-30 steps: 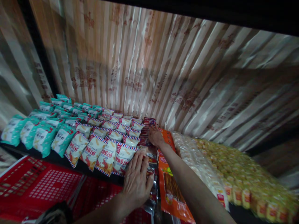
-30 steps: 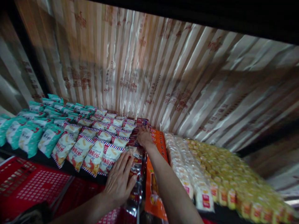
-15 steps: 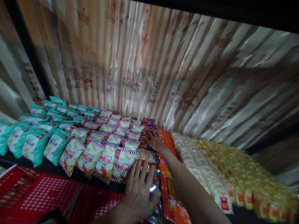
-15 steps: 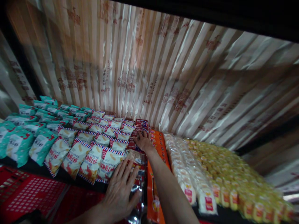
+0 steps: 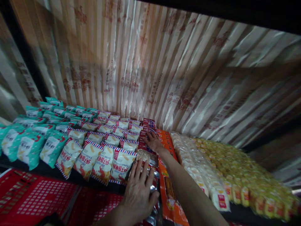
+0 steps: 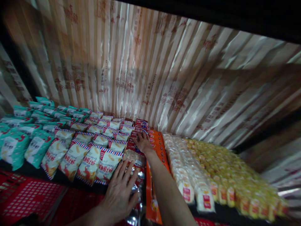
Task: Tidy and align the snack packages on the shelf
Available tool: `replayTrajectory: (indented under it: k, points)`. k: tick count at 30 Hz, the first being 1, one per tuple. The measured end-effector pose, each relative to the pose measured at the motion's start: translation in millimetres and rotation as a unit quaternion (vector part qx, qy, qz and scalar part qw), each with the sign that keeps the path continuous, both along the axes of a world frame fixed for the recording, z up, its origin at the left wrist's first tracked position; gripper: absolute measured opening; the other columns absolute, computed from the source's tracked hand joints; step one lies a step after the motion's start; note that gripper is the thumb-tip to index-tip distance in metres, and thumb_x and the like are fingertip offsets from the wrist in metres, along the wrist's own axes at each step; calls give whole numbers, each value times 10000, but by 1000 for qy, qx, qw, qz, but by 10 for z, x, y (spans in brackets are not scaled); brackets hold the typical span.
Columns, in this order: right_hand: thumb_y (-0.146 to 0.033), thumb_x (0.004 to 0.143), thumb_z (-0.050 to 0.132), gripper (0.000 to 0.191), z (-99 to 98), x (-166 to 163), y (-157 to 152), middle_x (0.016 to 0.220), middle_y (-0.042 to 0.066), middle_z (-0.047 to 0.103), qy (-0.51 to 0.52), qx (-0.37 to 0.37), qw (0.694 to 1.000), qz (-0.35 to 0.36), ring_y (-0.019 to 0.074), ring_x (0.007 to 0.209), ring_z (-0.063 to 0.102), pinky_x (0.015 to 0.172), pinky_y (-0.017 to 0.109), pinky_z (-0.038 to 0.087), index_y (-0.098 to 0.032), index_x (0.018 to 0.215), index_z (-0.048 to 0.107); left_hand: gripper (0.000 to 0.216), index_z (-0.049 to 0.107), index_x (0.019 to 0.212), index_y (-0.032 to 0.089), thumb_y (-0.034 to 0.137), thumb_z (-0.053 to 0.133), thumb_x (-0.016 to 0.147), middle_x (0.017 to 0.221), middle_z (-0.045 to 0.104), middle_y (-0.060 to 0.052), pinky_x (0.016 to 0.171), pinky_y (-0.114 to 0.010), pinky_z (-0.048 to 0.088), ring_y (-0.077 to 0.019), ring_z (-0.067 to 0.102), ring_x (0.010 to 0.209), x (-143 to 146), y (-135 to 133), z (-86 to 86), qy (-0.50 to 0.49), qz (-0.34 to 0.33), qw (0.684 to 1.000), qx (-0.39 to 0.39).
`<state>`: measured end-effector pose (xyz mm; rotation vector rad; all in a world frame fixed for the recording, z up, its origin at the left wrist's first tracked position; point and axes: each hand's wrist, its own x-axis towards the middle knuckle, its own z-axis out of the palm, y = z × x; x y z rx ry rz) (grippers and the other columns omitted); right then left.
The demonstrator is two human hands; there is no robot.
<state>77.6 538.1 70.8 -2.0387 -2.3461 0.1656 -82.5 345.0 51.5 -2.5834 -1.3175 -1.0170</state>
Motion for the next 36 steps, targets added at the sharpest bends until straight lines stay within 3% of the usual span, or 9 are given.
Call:
replayTrajectory:
  k: [14,18,21,32,36]
  points:
    - [-559,940,287,514,49,-10,57,1479,37,407,5,-4,1000,-5,250,1432,210,1146,508,180,-322,1361,463,587,426,1393,173,396,544,864,1505,323,-134,1083,-524,360,-361,300,1375,-11,7,3,0,3,1000,12]
    - [-637,912,250,627,77,-35,64,1534,90,289,17,-5,998,-62,328,1425,205,1079,606,246,-300,1421,389,598,408,1406,180,387,540,861,1527,280,-121,1090,-521,354,-348,264,1394,-15,-2,3,-14,0,1000,-7]
    - [-682,883,271,692,108,-64,41,1561,108,210,36,-7,994,-104,386,1432,138,1055,660,230,-294,1450,348,606,396,1413,190,382,542,857,1548,224,-122,1097,-520,342,-337,245,1404,-20,-9,4,-31,-2,999,-23]
    - [-590,920,305,574,243,-104,1,1590,68,157,27,9,995,-93,362,1452,54,1098,618,185,-285,1376,472,632,391,1415,192,364,564,832,1553,199,-121,1102,-528,334,-341,203,1413,-44,-4,49,-48,-5,998,-31]
    - [-554,931,304,525,226,-77,-12,1556,72,255,21,40,996,-76,339,1449,106,1087,602,227,-270,1303,543,653,367,1429,192,366,563,830,1552,183,-129,1111,-532,321,-334,193,1415,-52,-5,52,-47,-12,998,-45]
